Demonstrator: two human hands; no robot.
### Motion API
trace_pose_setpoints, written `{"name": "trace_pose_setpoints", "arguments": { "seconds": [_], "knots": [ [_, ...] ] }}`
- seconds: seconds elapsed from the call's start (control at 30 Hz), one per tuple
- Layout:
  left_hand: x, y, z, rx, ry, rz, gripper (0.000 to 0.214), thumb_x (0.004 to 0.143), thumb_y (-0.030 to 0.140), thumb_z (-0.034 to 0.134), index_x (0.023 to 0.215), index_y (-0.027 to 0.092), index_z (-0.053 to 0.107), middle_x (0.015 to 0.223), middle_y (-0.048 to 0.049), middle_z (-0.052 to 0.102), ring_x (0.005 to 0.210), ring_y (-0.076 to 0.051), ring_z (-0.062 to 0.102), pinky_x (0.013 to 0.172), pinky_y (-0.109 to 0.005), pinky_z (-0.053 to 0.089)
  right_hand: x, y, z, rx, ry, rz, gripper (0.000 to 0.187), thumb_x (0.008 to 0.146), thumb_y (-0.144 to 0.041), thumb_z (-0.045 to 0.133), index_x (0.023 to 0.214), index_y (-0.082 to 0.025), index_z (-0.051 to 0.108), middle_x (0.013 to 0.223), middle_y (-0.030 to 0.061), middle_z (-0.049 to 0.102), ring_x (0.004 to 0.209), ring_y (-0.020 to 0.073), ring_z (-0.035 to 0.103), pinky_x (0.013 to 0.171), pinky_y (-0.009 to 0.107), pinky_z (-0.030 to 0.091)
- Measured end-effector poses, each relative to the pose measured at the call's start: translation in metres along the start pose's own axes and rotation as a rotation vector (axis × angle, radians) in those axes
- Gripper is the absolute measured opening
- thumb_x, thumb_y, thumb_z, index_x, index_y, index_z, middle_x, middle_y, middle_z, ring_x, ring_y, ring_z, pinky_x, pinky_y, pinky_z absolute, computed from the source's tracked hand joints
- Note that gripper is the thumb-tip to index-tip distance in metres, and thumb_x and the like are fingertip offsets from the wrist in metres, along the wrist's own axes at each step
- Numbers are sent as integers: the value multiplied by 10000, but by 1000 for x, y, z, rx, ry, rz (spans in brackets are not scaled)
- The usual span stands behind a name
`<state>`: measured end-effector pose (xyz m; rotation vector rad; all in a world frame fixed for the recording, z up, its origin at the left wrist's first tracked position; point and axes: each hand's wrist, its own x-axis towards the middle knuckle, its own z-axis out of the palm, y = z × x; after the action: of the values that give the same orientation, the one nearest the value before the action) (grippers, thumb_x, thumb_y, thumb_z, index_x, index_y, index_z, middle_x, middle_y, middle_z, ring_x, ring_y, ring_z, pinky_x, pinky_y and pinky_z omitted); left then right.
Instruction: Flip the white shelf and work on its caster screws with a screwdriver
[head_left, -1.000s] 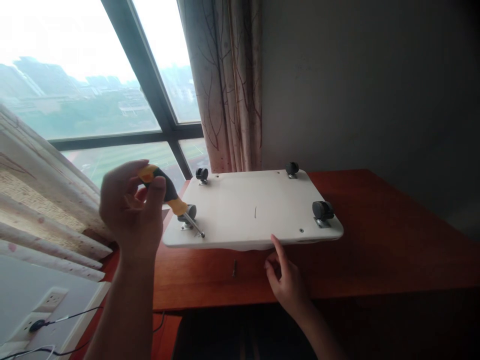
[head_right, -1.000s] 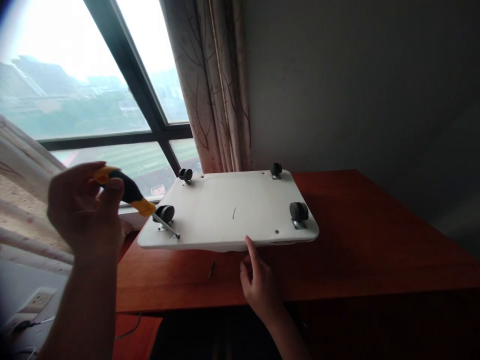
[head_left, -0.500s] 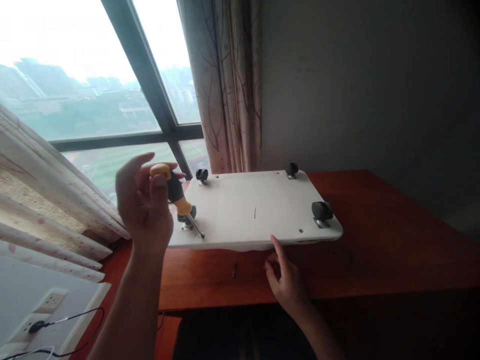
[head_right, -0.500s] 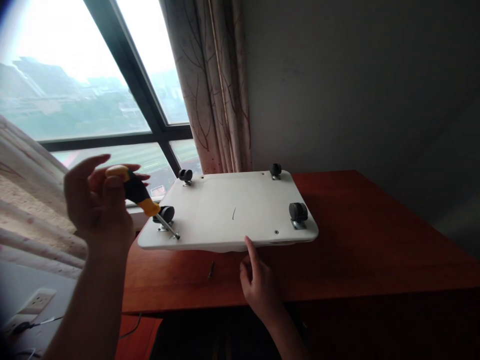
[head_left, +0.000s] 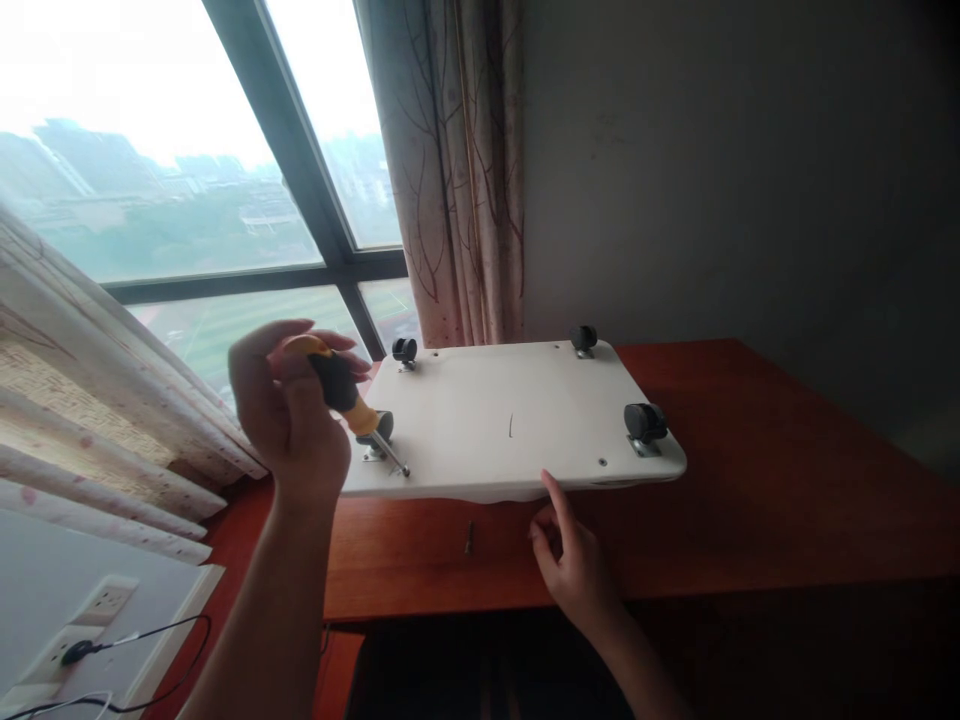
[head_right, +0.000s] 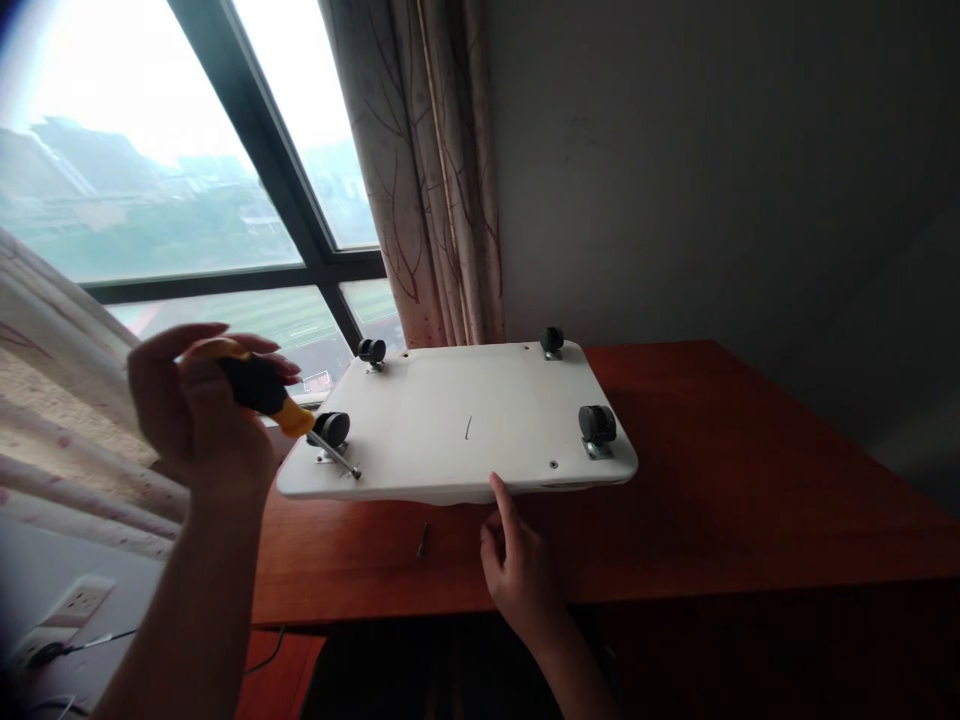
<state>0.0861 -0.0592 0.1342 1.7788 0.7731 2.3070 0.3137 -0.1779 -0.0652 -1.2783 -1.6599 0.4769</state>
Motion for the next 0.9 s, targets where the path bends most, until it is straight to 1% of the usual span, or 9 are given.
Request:
{"name": "trace_pose_setpoints", "arguments": {
  "seconds": [0.1,0.2,0.3,0.43,0.5,0.63,0.73,0.8,0.9],
  "knots": [
    [-1,1,0,-51,-11,7,242,961,377,585,1029,149,628,775,-34,639,588,-140,611,512,-273,487,0,1,0,-2,7,-5,649,978,-170,438,1594,-197,236,815,2,646,701,137,658,739,248,557],
    [3,0,-5,24,-31,81,230,872,364,715,952,153,670,819,-38,627,682,-148,617,563,-277,504,0,1,1,-6,14,-8,647,977,-174,439,1593,-190,241,806,4,647,689,138,655,731,249,559],
    [5,1,-8,160,0,119,202,781,280,810,901,151,711,868,-38,642,768,-133,613,666,-265,518,0,0,0,-11,9,-5,647,977,-174,440,1592,-192,241,813,7,649,690,140,655,725,250,561],
    [0,3,-3,91,22,-1,248,908,356,674,1064,164,657,876,-42,699,663,-134,653,626,-298,554,0,-1,-1,-1,-7,1,656,976,-162,436,1596,-205,224,823,4,646,702,134,653,728,243,561],
    [-2,2,0,41,36,-40,280,928,412,634,1050,160,637,866,-50,702,644,-148,664,601,-311,561,0,-1,-1,0,-6,-1,659,976,-160,434,1598,-204,219,821,3,645,702,134,651,733,248,560],
    [3,-2,-3,-7,-10,13,336,800,428,773,996,188,644,884,-40,666,731,-165,653,615,-308,555,0,0,0,5,-10,5,666,974,-161,437,1600,-200,213,814,2,638,697,137,648,738,254,559],
    [5,0,-6,60,-16,91,297,693,282,869,911,190,690,938,-37,630,810,-143,615,639,-259,527,-1,1,0,9,-14,12,675,969,-158,440,1601,-207,208,812,-3,632,699,135,645,739,250,558],
    [3,4,-5,58,-22,76,211,746,242,835,907,177,713,927,-46,641,803,-135,625,659,-256,523,-1,1,1,2,-5,8,678,966,-153,438,1601,-210,205,806,-7,628,698,135,644,744,251,558],
    [-2,9,-2,0,-55,5,163,899,295,697,997,165,716,939,-71,693,758,-153,676,687,-311,559,0,2,1,-14,1,-2,677,964,-152,434,1600,-202,209,800,-7,629,689,132,646,735,246,558]
  ]
}}
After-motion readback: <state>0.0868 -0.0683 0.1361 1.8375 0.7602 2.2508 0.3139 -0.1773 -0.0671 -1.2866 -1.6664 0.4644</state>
